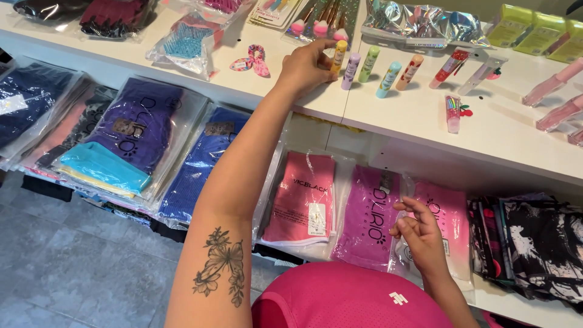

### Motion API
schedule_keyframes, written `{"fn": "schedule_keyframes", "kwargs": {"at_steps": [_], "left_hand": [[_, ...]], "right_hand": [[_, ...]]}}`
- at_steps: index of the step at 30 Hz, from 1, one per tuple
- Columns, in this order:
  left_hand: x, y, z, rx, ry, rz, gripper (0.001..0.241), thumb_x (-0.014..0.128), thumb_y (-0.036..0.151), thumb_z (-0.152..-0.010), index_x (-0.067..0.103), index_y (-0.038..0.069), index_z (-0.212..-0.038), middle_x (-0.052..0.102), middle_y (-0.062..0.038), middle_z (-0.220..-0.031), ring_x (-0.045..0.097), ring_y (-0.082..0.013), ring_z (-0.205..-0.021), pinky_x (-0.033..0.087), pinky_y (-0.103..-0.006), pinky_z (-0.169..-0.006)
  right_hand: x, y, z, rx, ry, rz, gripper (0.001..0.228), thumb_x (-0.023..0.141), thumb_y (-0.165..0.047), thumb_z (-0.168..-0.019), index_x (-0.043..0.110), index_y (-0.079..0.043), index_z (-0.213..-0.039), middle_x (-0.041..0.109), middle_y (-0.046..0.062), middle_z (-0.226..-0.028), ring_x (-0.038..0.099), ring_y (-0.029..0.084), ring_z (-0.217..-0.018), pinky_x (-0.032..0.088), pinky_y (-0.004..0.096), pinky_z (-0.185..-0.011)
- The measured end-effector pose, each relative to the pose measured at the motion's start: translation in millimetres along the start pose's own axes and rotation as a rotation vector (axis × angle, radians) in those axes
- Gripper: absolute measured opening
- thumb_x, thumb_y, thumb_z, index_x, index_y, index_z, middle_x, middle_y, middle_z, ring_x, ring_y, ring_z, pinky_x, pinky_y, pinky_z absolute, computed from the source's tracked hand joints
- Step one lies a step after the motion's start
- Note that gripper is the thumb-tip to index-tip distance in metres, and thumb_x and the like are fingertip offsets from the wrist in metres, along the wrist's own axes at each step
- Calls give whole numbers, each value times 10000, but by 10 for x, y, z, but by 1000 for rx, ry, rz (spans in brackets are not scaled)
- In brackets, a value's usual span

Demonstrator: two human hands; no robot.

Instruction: The person arranges small cosmetic tubes and lip glosses on a white retail shelf. They pick up items from a lower glass display case and place them in a row on the upper shelf, adjusting their positions to align them neatly.

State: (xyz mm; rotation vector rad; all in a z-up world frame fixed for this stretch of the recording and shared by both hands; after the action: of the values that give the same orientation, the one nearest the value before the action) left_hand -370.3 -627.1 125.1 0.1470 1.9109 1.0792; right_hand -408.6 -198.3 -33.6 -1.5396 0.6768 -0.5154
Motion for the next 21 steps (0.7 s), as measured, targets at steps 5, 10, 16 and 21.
{"fn": "schedule_keyframes", "kwargs": {"at_steps": [5, 10, 16, 21], "left_hand": [[2, -5, -1, -2, -5, 5, 693, 869, 274, -755, 587, 355, -1384, 767, 153, -1004, 705, -113, -1052, 358, -394, -959], [15, -15, -7, 1, -11, 10, 683, 857, 277, -758, 587, 353, -1380, 776, 154, -1024, 700, -116, -1082, 346, -396, -974], [43, -40, -38, 11, -19, -6, 713, 848, 295, -755, 559, 342, -1405, 786, 161, -1047, 689, -117, -1122, 341, -401, -980], [37, -44, -34, -12, -19, -2, 717, 844, 279, -750, 555, 348, -1402, 790, 170, -1027, 688, -104, -1115, 350, -390, -985]], "right_hand": [[6, -19, 14, 30, 18, 9, 507, 601, -77, -948, 496, -54, -1443, 639, 169, -1291, 669, 200, -737, 550, 316, -726], [15, -60, 40, 37, 32, 20, 511, 600, -73, -951, 492, -44, -1449, 639, 167, -1282, 670, 203, -741, 542, 307, -721], [44, -110, 70, 71, 58, 48, 499, 594, -73, -954, 495, -53, -1443, 640, 152, -1289, 667, 205, -756, 527, 308, -734], [49, -92, 78, 51, 51, 35, 510, 598, -76, -950, 488, -47, -1447, 636, 170, -1292, 664, 206, -746, 539, 316, -736]]}}
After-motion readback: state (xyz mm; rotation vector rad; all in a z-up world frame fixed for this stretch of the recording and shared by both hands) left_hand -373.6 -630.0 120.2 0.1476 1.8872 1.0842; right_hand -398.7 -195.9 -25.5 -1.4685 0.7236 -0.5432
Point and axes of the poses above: each hand's wrist, its own z-axis away from the middle knuckle, its own x-axis out of the palm, y = z × x, the point moved 9 cm from there along -z, towards the middle knuckle
